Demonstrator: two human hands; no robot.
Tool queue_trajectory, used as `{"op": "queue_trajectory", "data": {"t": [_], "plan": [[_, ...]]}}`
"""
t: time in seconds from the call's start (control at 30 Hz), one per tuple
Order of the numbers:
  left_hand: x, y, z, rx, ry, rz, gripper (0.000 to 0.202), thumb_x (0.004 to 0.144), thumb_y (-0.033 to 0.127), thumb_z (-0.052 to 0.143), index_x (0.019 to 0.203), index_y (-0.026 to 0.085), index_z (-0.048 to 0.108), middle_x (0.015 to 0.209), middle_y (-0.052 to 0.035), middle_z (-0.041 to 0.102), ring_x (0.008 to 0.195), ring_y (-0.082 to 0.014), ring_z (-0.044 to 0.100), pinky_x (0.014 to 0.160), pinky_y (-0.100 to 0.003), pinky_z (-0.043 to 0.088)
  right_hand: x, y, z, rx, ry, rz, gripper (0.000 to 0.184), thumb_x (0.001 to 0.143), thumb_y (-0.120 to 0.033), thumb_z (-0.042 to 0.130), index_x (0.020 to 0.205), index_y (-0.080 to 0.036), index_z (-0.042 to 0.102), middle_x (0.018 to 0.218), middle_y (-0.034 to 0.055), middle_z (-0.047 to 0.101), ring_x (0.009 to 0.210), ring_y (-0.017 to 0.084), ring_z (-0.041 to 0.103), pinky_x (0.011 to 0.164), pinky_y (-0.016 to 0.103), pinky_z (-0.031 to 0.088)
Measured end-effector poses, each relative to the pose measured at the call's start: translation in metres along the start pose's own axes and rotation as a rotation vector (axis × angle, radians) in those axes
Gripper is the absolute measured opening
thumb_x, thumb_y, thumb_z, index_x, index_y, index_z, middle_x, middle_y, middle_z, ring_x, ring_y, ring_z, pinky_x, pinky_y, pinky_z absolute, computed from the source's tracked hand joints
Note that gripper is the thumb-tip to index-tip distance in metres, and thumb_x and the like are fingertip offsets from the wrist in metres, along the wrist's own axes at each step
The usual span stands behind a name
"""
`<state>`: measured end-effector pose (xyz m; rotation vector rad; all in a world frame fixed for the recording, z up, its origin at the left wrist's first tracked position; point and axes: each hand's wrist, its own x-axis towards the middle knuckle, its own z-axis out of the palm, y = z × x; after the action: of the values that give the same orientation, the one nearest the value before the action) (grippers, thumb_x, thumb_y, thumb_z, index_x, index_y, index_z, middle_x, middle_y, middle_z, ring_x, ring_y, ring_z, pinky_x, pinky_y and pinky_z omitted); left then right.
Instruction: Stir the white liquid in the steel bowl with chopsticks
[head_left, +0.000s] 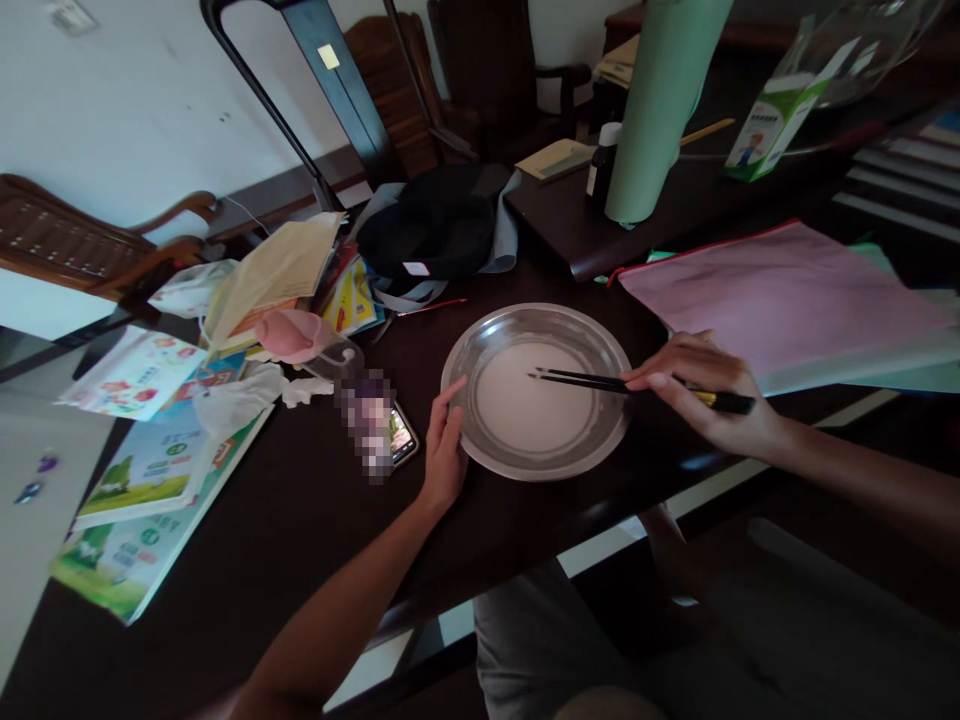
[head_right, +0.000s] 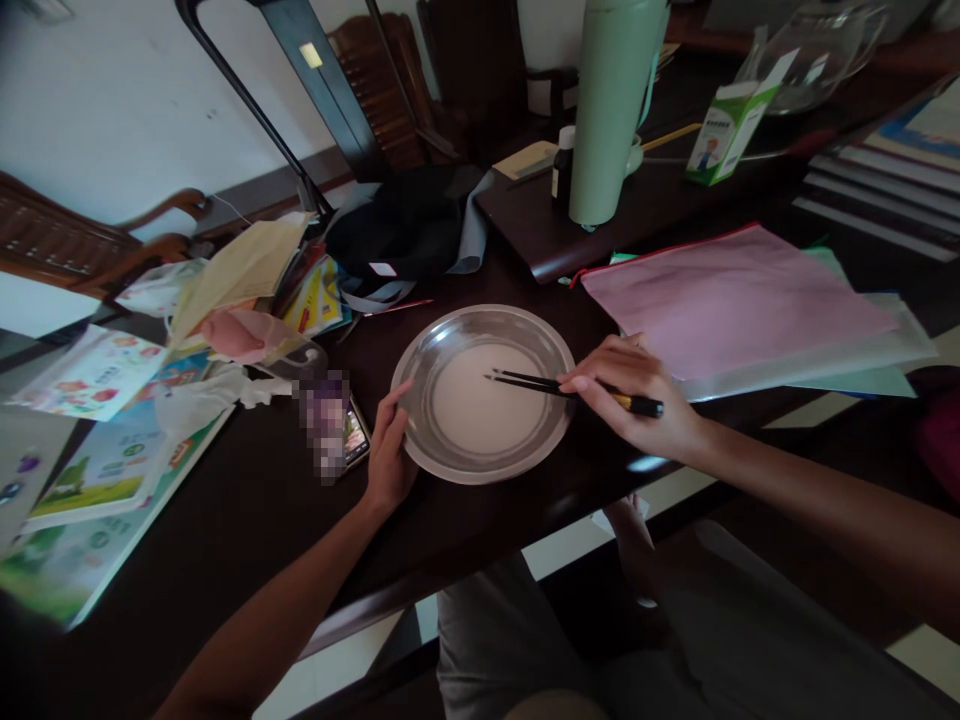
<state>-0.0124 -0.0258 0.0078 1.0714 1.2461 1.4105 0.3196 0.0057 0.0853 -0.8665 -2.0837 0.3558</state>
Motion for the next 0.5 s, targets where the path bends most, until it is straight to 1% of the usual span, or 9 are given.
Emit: {"op": "queue_trajectory", "data": {"t": [0.07,0.13,0.2,0.27,0.4,0.5], "plan": [[0.000,0.000,0.000,0.004,0.003,-0.004,0.051,0.089,0.063,0.069,0.129,0.030,0.070,0.141,-0.0063,0.067,0.133,-0.0286,0.060,0.117,-0.045,0.045,-0.002,0.000,-0.008,0.039,0.035,0.008,0.030,0.108,-0.030,0.050,0.090,-0.030,0.074,0.084,0.0010,0.081,0.073,0.023,0.070,0.075,0.048,0.043],[0.000,0.001,0.001,0.006,0.002,-0.004,0.052,0.090,0.063,0.069,0.130,0.030,0.070,0.141,-0.0065,0.067,0.133,-0.0287,0.061,0.116,-0.045,0.045,-0.003,0.000,-0.013,0.101,0.026,-0.012,0.035,0.109,-0.032,0.046,0.087,-0.032,0.073,0.080,0.0001,0.080,0.070,0.023,0.069,0.075,0.049,0.043],[0.000,0.001,0.001,0.011,0.003,0.000,0.051,0.090,0.062,0.069,0.130,0.030,0.070,0.141,-0.0063,0.067,0.132,-0.0282,0.061,0.116,-0.044,0.046,-0.004,-0.002,-0.013,0.162,-0.006,-0.037,0.036,0.110,-0.032,0.044,0.088,-0.033,0.073,0.080,-0.0007,0.080,0.068,0.022,0.069,0.074,0.048,0.044],[0.000,0.001,0.001,0.011,0.006,0.002,0.051,0.090,0.062,0.069,0.130,0.030,0.070,0.140,-0.0060,0.067,0.132,-0.0276,0.061,0.115,-0.043,0.046,-0.004,-0.006,-0.008,0.187,-0.032,-0.053,0.034,0.110,-0.032,0.045,0.091,-0.033,0.074,0.083,-0.0010,0.081,0.069,0.021,0.069,0.072,0.046,0.045],[0.001,0.000,0.000,-0.004,0.000,-0.008,0.051,0.090,0.062,0.069,0.130,0.030,0.069,0.140,-0.0054,0.067,0.132,-0.0272,0.060,0.116,-0.043,0.045,-0.002,-0.009,0.009,0.103,-0.104,-0.091,0.020,0.106,-0.030,0.057,0.098,-0.029,0.075,0.092,-0.0004,0.084,0.077,0.019,0.073,0.073,0.042,0.046],[0.001,0.000,0.000,-0.006,-0.010,-0.005,0.050,0.091,0.061,0.068,0.130,0.030,0.069,0.142,-0.0056,0.066,0.133,-0.0274,0.060,0.117,-0.044,0.045,0.001,-0.007,0.019,0.054,-0.145,-0.087,0.015,0.104,-0.029,0.061,0.101,-0.027,0.076,0.101,0.0008,0.085,0.084,0.019,0.074,0.077,0.041,0.046]]}}
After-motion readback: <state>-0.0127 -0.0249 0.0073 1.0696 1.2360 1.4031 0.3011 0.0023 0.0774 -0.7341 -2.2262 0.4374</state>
